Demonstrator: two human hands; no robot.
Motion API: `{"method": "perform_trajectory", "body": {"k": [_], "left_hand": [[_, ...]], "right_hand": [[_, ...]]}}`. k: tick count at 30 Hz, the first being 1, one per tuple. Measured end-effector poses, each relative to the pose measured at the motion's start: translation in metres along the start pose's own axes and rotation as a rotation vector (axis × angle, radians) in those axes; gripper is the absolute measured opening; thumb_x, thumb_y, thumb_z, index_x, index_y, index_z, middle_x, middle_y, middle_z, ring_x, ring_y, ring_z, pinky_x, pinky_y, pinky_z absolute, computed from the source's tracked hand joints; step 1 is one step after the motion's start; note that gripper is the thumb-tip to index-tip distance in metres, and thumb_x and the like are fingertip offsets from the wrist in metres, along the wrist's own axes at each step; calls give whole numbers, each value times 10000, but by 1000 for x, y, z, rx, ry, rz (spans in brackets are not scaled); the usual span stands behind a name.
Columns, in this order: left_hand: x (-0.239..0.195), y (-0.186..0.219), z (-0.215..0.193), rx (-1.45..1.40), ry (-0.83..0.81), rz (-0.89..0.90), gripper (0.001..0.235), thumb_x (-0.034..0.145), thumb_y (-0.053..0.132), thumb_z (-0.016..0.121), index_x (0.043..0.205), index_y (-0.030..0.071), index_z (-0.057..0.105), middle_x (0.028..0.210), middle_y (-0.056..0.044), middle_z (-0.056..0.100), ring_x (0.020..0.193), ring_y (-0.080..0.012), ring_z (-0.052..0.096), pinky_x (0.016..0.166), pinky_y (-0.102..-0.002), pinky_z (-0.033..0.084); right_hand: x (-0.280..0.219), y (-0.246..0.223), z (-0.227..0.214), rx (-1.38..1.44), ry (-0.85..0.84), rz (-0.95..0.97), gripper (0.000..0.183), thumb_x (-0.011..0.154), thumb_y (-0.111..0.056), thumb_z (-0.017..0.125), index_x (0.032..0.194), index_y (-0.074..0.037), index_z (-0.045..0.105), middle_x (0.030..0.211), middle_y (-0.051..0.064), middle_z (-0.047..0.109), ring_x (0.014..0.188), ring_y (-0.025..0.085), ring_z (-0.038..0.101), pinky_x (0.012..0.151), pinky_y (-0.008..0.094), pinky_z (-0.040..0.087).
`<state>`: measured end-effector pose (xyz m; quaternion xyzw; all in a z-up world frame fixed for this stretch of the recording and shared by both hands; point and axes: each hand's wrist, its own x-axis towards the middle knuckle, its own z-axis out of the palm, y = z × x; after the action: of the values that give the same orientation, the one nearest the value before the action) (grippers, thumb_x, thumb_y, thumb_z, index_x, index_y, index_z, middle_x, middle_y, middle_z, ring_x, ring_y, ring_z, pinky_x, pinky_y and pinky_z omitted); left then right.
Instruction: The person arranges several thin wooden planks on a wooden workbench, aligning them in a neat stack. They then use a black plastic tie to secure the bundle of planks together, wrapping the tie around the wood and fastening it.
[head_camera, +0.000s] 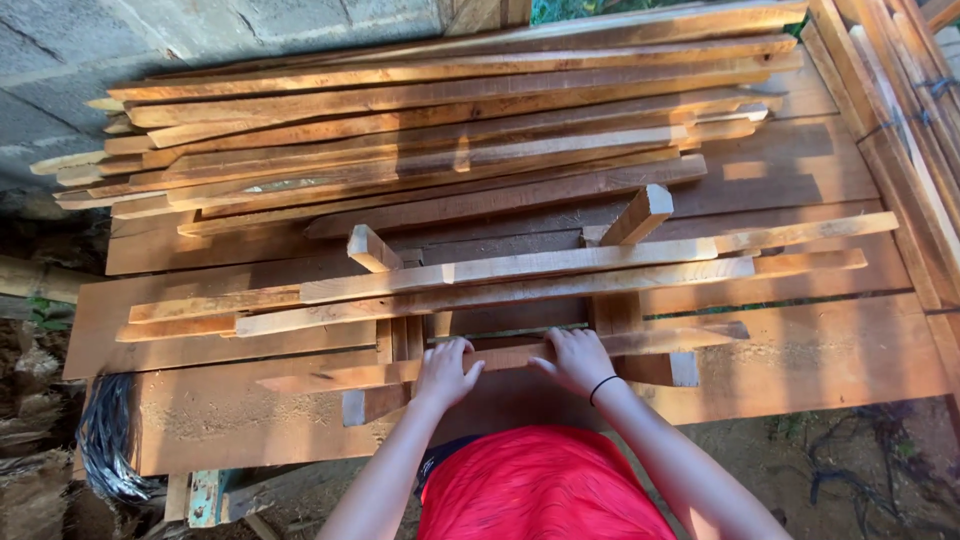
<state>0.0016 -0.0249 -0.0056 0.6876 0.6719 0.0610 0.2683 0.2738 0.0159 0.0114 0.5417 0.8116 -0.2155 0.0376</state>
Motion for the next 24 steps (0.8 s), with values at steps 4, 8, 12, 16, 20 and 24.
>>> {"method": "perform_trajectory", "body": {"k": [4,8,12,16,20,24], "left_hand": [[-9,8,-10,-17,32,111,318,814,315,784,1079,152,717,1078,-43,671,1101,-282,603,947,-464,428],[-15,-3,9,-61,42,109,274,797,270,798,1058,205,743,1084,-18,649,1105,-270,585,932,-446,441],[-6,-25,49,-39,43,90,268,815,253,794,1072,194,745,1112,-36,645,1118,-291,577,968,-453,448],[-3,-22,42,-62,23,75,268,825,280,780,1066,170,737,1127,-46,646,1126,-299,573,956,-464,454],[-4,6,5,-37,-60,16,282,901,423,721,1022,169,745,1104,-58,683,1113,-302,603,932,-474,471],[25,-27,34,-63,95,62,218,1026,304,567,1087,168,726,1097,-37,729,1038,-275,688,924,-471,503]], "right_hand": [[-21,-10,-22,15,191,-86,385,801,-424,751,1067,-148,722,987,63,701,967,289,640,860,444,481],[-29,3,5,153,247,-110,291,809,-339,772,1057,-189,741,991,62,688,947,293,627,854,422,499],[-15,20,52,206,259,-139,234,871,-276,735,1072,-157,737,1046,54,706,986,306,635,889,428,513],[-14,12,32,189,288,-205,325,822,-328,748,1057,-105,738,1017,91,713,965,321,649,889,453,494],[-12,17,35,261,234,-152,315,909,-403,728,1029,-113,753,1017,88,731,965,313,667,909,438,494],[11,18,21,260,393,-99,247,929,-360,702,959,-121,759,976,66,736,985,297,671,929,443,494]]}}
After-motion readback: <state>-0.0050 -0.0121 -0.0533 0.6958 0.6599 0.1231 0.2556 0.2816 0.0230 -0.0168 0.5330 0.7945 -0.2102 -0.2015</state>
